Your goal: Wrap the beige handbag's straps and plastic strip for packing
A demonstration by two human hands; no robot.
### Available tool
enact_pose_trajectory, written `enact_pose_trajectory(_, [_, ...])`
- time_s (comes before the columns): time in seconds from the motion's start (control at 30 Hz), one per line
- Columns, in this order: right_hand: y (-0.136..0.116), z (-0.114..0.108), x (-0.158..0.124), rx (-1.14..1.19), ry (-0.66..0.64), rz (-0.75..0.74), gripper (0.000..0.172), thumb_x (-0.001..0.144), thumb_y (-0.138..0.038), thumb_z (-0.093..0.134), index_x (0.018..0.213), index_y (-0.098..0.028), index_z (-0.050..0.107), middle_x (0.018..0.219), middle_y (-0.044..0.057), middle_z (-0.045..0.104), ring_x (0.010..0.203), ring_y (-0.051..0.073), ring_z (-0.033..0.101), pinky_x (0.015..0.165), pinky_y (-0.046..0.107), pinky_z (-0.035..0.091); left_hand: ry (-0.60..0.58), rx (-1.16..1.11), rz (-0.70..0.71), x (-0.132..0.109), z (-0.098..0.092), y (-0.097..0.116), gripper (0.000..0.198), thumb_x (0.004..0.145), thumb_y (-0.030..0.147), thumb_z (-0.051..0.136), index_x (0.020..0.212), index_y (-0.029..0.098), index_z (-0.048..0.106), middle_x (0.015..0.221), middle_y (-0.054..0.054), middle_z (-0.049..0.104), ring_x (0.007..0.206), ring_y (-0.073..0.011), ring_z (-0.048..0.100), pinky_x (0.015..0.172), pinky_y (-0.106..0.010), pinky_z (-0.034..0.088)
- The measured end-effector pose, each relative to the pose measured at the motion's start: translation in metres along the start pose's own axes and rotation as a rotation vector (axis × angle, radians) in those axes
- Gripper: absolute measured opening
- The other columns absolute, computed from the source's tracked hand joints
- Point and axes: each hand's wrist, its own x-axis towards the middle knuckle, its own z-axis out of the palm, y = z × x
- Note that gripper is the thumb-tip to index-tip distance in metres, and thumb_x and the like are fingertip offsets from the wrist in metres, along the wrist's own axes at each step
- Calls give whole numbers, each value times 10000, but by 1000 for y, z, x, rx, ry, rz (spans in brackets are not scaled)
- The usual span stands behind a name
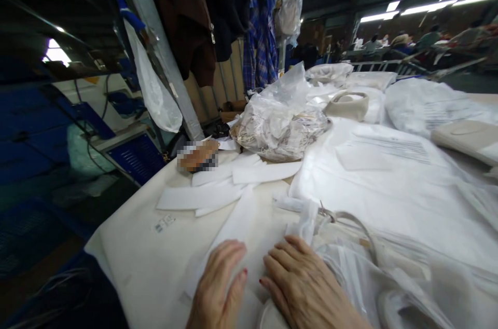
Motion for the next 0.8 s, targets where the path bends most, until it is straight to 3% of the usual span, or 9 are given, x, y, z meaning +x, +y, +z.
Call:
enact_pose_trajectory(0.07, [-4,9,1,-97,2,-4,101,824,-160,569,731,-198,559,702,-1,634,707,197,604,912,411,429,64,112,-306,7,-16,-17,320,918,246,417,1178,135,567,1132,-150,647,1088,-258,600,934,-405,513])
enact_pose_trajectory(0.13, [-7,17,1,-138,44,-11,151,797,-165,596,663,-205,541,657,-9,628,665,195,590,921,424,401,1,184,-469,10,-21,-27,362,862,297,497,1172,117,555,1121,-167,639,1057,-289,603,897,-450,519])
enact_pose_trajectory(0.27, [-10,27,-2,-79,103,-20,153,765,-145,578,632,-216,553,631,-21,634,674,188,593,987,435,317,-161,198,-603,14,-12,-30,482,755,262,589,1214,126,529,1177,-166,613,1095,-325,570,911,-495,476])
enact_pose_trajectory(0.47, [-10,27,-1,-94,118,-35,217,764,-126,507,570,-218,533,557,-34,559,650,149,573,1067,353,233,-238,83,-784,37,-20,-25,645,673,231,615,1282,67,478,1127,-173,607,1079,-331,548,948,-481,434])
enact_pose_trajectory(0.63, [-8,23,-1,-83,23,-16,231,826,-191,515,601,-224,555,546,-36,541,625,143,553,1000,346,296,-75,-488,-1061,40,-36,-26,777,490,264,704,1234,120,531,1031,-107,613,1027,-312,574,948,-435,440])
enact_pose_trajectory(0.73, [-6,20,-3,-77,-53,-29,313,911,-284,486,612,-229,557,574,-35,565,631,145,562,970,368,305,65,-963,-1143,38,-47,-25,749,492,274,735,1205,154,541,1028,-90,623,1003,-293,582,916,-413,447])
enact_pose_trajectory(0.8, [-5,16,-4,-69,-96,-54,388,962,-344,430,609,-229,541,592,-39,570,629,138,563,955,369,307,113,-1221,-1139,40,-56,-26,685,516,278,756,1166,175,564,928,-55,628,845,-234,596,798,-360,481])
